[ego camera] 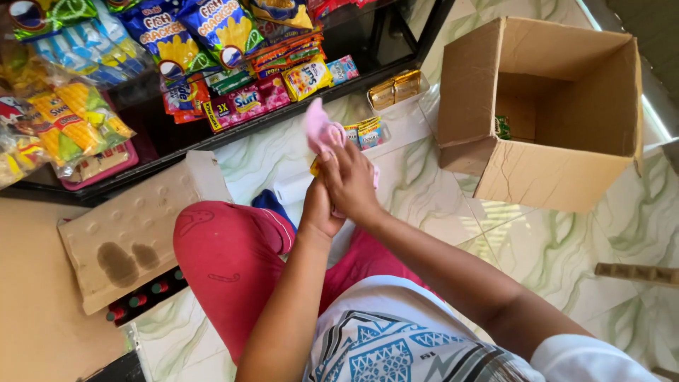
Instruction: Wiping down snack packets and small laundry detergent sachets with a cloth while sitting on the floor.
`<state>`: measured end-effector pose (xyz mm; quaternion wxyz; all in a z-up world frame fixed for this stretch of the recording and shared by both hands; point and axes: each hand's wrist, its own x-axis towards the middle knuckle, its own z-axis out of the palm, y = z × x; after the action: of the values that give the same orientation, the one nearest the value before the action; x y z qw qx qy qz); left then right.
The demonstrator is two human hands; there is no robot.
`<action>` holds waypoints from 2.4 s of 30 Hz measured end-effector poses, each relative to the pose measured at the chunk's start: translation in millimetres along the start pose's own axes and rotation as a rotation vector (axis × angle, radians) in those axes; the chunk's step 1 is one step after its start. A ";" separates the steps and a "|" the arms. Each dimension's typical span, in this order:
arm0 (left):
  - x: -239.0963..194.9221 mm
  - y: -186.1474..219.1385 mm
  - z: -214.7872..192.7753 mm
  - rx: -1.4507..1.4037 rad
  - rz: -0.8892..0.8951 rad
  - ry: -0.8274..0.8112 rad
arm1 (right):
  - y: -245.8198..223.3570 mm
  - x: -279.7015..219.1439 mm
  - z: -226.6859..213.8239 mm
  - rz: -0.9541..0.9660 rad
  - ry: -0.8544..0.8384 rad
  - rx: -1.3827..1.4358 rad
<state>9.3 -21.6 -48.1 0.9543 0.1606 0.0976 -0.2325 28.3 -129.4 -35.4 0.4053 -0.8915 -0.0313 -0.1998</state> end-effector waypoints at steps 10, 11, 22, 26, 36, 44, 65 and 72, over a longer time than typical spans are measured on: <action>15.8 17.9 5.2 0.044 0.219 0.014 | 78.8 -1.5 -23.0 0.900 -0.277 0.811; 20.7 16.1 9.2 0.016 0.234 0.044 | 73.9 -4.3 -34.8 0.989 -0.414 1.038; 133.6 1.3 -28.8 0.227 0.200 0.262 | 119.2 59.4 -38.0 1.004 -0.331 1.054; 196.2 18.6 -68.4 0.627 0.089 0.493 | 160.0 110.9 -20.0 1.018 -0.299 0.888; 365.3 45.8 -146.6 1.038 0.123 0.479 | 320.2 216.0 106.8 0.844 -0.240 0.651; 427.4 23.6 -180.6 1.107 0.194 0.371 | 356.3 286.7 144.8 0.826 -0.319 0.139; 338.0 -12.0 -177.9 1.747 0.461 0.384 | 367.1 306.3 190.3 0.553 -0.583 -0.427; 308.6 -7.5 -221.3 2.346 0.319 0.279 | 331.1 262.1 157.6 0.532 -0.364 -0.354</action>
<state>250.5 -77.2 -336.2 0.2242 0.9693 -0.0927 -0.0392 393.2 -263.0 -263.8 0.2701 -0.9458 0.1650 0.0720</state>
